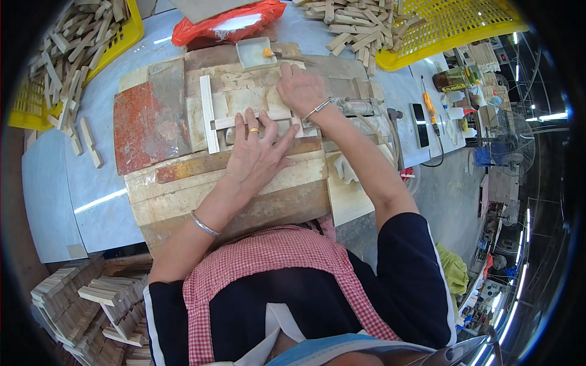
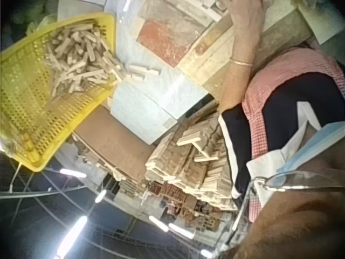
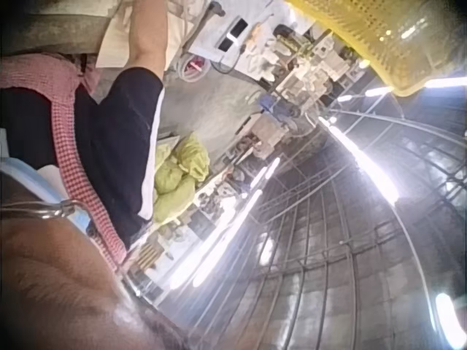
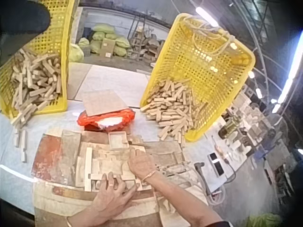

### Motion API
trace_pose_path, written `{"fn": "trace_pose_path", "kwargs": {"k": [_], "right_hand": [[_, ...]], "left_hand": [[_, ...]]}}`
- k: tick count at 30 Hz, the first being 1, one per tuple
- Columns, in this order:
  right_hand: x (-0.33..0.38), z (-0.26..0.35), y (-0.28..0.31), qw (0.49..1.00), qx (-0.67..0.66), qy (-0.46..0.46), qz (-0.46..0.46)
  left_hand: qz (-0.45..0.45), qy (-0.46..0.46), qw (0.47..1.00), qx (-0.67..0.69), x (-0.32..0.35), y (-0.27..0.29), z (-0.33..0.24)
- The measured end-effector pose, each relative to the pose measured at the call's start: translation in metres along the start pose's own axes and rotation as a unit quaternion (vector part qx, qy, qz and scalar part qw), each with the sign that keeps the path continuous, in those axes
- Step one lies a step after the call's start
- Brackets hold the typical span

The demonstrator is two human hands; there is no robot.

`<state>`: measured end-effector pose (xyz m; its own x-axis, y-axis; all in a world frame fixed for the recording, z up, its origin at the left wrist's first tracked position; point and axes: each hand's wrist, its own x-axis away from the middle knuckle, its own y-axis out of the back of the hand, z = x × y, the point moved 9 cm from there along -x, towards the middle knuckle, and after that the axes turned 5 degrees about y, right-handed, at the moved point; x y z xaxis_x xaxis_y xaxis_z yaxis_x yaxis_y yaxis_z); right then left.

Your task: Assembling small wooden frame structures using glue and a hammer on a workshop bench.

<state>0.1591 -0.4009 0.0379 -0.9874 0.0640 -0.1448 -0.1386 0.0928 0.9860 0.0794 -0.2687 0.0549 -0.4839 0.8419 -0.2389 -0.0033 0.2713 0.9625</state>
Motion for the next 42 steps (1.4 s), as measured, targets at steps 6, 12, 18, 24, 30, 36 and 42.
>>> {"fn": "trace_pose_path", "kwargs": {"k": [6,12,18,24,30,36,42], "right_hand": [[-0.002,-0.016,0.026,0.992,-0.114,0.008,-0.059],[-0.002,-0.018,0.018,0.975,-0.198,0.044,-0.089],[0.001,-0.005,0.026,0.977,-0.177,0.048,-0.104],[0.097,-0.037,0.086,0.961,-0.218,-0.011,-0.168],[0.232,-0.041,0.048,0.994,-0.060,-0.075,-0.058],[0.216,-0.025,0.039,0.970,-0.225,-0.072,-0.055],[0.112,0.016,0.102,0.950,-0.251,0.071,-0.169]], "left_hand": [[-0.024,0.006,1.000,0.006,0.003,0.002,0.002],[-0.022,0.010,1.000,0.013,0.003,0.002,0.004],[-0.038,0.013,0.999,0.035,0.009,0.008,0.010],[-0.036,0.022,0.997,0.066,0.017,0.003,0.018],[-0.058,0.017,0.996,0.071,0.021,0.006,0.023],[-0.079,0.025,0.993,0.086,0.026,0.002,0.022],[-0.085,0.020,0.993,0.078,0.028,0.007,0.020]]}}
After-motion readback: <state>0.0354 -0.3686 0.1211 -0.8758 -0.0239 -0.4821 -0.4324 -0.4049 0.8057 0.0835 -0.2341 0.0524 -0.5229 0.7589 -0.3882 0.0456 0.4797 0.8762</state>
